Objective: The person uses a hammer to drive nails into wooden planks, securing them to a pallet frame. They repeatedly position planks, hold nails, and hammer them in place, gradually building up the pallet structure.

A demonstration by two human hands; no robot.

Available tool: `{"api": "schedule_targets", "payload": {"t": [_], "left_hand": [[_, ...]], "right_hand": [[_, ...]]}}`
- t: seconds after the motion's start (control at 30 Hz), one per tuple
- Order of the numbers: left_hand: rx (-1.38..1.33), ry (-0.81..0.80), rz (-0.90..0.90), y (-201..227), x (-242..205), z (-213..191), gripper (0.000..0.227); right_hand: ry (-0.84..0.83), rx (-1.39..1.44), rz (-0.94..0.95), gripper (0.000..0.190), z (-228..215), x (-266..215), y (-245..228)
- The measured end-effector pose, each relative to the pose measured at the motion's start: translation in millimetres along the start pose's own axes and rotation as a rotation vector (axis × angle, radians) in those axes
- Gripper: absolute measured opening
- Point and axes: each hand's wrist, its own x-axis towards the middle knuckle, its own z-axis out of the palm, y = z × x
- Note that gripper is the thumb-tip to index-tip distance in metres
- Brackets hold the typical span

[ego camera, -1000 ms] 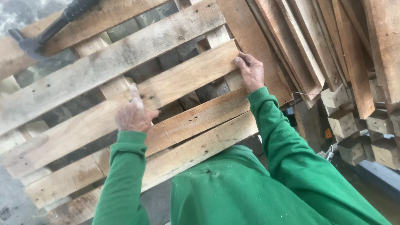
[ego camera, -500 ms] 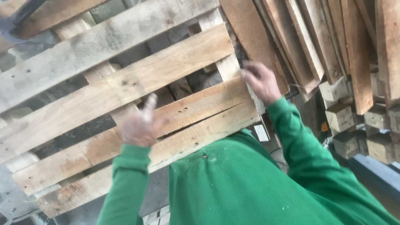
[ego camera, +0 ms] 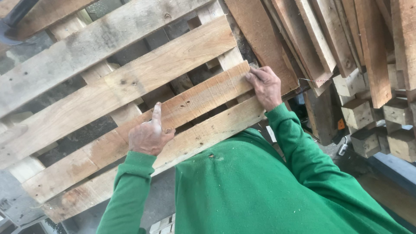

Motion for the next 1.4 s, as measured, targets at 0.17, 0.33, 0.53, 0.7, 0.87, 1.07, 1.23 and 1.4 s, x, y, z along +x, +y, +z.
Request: {"api": "schedule_targets", "payload": {"t": [0.17,0.33,0.53,0.7,0.87,1.07,1.23,1.4], "left_hand": [[-0.031,0.056,-0.029,0.7,-3.9,1.7,0.102],[-0.108,-0.012,-0.094,1.7,0.4,-10.1,0.105],[-0.106,-0.06,-0.133,4.1,0.7,-11.7,0.102],[-0.109,-0.022,-0.109,6.5,2.0,-15.7,0.102],[-0.128,-0.031,-0.129,4.9,-0.4,-15.0,0.1],[-0.147,0.009,-0.114,2.9,1.5,-9.0,0.101],[-0.172,0.088,-0.111,0.2,-0.5,-7.9,0.1],[-0.146,0.082,-0.12,-2.2,7.6,-8.4,0.099]], "right_hand": [[-0.051,-0.052,-0.03,0.027,-0.5,7.4,2.3],[-0.057,-0.052,-0.096,0.025,-4.0,9.2,-2.0],[-0.042,-0.071,-0.08,0.025,0.2,7.7,-1.8],[-0.018,-0.11,-0.109,0.026,-0.2,8.3,-1.4],[-0.045,-0.1,-0.081,0.024,0.1,7.0,-1.3],[-0.036,-0.051,-0.084,0.022,3.5,15.0,1.8],[-0.025,-0.026,-0.088,0.022,6.1,16.2,-2.0],[-0.035,-0.014,-0.093,0.022,4.0,20.8,-4.6]]}}
